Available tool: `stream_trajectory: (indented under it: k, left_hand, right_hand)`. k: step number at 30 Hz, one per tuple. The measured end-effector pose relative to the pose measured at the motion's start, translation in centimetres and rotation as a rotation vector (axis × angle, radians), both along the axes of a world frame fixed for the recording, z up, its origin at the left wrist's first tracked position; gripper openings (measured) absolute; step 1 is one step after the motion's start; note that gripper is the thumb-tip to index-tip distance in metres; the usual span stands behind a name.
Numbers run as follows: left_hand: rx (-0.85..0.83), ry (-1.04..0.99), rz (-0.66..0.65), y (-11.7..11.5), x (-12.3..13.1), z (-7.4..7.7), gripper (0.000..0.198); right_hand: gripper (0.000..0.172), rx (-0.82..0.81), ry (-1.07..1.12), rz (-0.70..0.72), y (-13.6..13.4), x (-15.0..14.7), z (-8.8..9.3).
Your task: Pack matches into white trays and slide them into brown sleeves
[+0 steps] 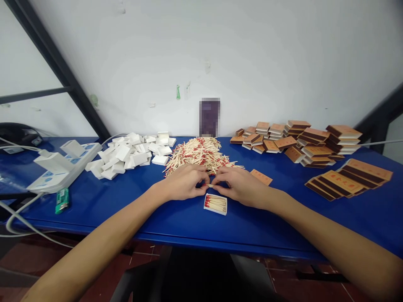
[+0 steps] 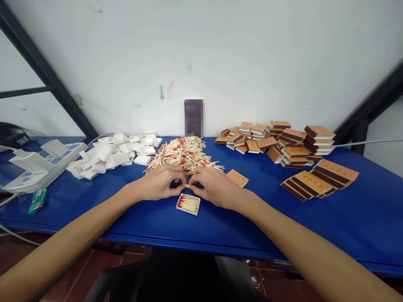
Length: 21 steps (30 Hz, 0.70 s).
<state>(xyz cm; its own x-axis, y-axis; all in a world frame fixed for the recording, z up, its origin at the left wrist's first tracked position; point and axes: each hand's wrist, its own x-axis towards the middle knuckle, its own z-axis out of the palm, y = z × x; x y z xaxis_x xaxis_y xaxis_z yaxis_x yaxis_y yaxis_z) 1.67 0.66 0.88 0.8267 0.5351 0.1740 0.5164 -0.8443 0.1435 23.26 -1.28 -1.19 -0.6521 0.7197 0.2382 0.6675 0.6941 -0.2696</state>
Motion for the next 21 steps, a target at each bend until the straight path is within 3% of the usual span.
stream_trajectory:
  k: [21]
  left_hand:
    - [0.106,0.058,-0.027,0.56,0.10,-0.56,0.013]
  right_hand:
    - [0.017,0.039,0.016,0.003,0.21,0.03,-0.04]
